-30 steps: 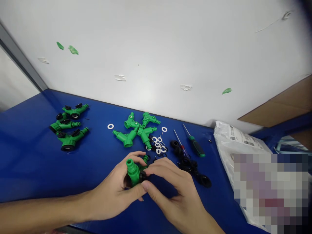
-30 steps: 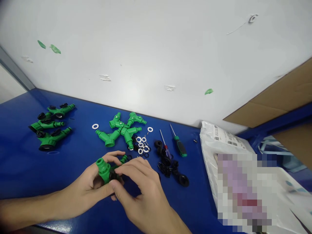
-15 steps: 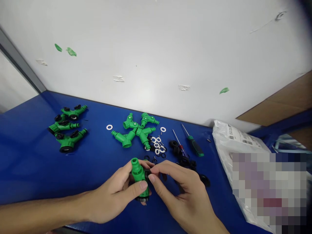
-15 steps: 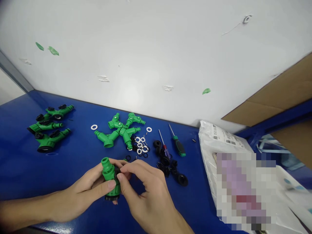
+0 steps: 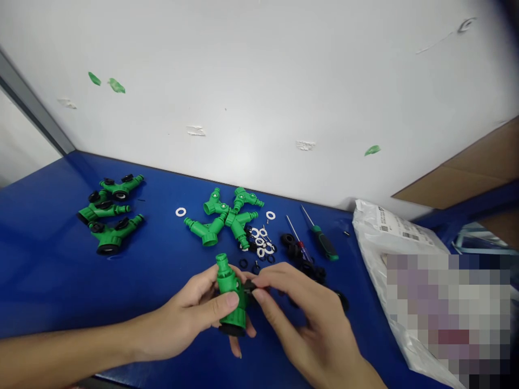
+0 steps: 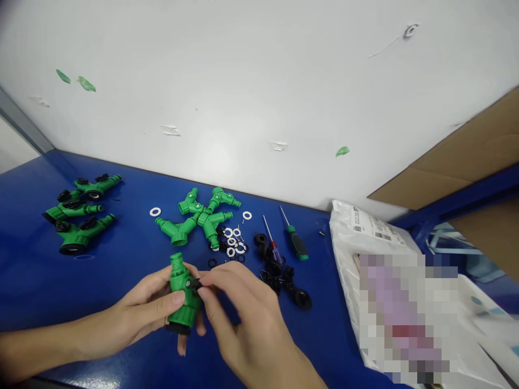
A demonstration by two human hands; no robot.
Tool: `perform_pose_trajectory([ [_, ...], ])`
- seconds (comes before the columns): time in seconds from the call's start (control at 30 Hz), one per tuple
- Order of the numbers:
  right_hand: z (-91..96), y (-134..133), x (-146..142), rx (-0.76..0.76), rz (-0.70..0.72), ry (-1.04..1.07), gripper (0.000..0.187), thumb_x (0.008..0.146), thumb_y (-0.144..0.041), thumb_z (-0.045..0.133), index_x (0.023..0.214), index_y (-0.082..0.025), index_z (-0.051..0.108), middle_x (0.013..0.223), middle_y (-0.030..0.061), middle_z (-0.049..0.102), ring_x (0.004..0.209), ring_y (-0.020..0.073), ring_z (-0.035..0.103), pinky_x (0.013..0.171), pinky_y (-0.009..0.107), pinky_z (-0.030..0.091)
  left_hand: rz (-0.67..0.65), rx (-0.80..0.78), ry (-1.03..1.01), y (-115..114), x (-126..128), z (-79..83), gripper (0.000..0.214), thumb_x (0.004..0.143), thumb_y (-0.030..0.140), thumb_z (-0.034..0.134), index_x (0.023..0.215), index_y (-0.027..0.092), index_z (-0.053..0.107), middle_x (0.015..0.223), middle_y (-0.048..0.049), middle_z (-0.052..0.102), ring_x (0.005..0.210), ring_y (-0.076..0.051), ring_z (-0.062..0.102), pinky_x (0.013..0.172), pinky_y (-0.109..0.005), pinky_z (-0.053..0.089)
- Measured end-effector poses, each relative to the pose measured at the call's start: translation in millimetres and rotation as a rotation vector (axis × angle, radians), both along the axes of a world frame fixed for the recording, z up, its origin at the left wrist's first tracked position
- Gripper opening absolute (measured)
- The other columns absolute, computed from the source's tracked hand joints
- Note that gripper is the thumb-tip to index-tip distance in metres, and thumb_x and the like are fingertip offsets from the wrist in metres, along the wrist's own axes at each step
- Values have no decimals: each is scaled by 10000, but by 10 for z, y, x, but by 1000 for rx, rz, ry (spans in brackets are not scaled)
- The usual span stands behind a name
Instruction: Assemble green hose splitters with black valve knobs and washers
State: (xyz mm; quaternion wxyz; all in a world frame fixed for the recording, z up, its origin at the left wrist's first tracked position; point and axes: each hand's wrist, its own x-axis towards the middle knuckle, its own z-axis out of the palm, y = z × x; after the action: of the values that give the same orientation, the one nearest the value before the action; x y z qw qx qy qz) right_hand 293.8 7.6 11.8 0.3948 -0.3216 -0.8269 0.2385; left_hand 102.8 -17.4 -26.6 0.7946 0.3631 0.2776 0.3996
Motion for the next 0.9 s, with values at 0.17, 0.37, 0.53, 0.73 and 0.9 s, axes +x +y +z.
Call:
perform_pose_trajectory([
  [0.17,-66,-8,94,168,155,-154,359,889,69,470,1142,-141,613,1030,115,649,883,152,657,740,223,573,-185,-86,-175,-10,-1,-43,229,944,335,609,1125,198,580,859,-40,654,803,-216,735,574,-252,566],
  [0.37,33,-23,103,160,203,-76,258,892,-11,570,1114,-120,645,1073,125,659,893,153,691,773,214,592,-230,-115,-245,3,5,-36,247,933,352,628,1119,196,582,878,-47,662,762,-196,750,501,-189,530],
  [0.53,66,-22,91,134,209,-47,175,887,-55,657,1044,-123,692,1060,128,679,888,165,705,773,225,609,-282,-71,-206,10,-4,-11,347,896,434,659,1139,202,574,887,-34,638,759,-185,744,518,-191,540],
  [0.73,37,-4,106,105,269,42,346,837,62,648,1132,-116,686,1077,130,706,1021,197,687,903,276,602,-251,-2,-148,8,-29,-18,342,893,435,659,1119,192,575,889,-50,656,804,-180,736,571,-198,562],
  [0.9,-3,14,60,55,275,116,426,820,84,652,1176,-148,661,1002,88,727,972,191,691,853,297,620,-146,10,-19,-2,-2,5,380,887,440,666,1159,187,588,855,-34,651,780,-169,728,626,-255,600],
])
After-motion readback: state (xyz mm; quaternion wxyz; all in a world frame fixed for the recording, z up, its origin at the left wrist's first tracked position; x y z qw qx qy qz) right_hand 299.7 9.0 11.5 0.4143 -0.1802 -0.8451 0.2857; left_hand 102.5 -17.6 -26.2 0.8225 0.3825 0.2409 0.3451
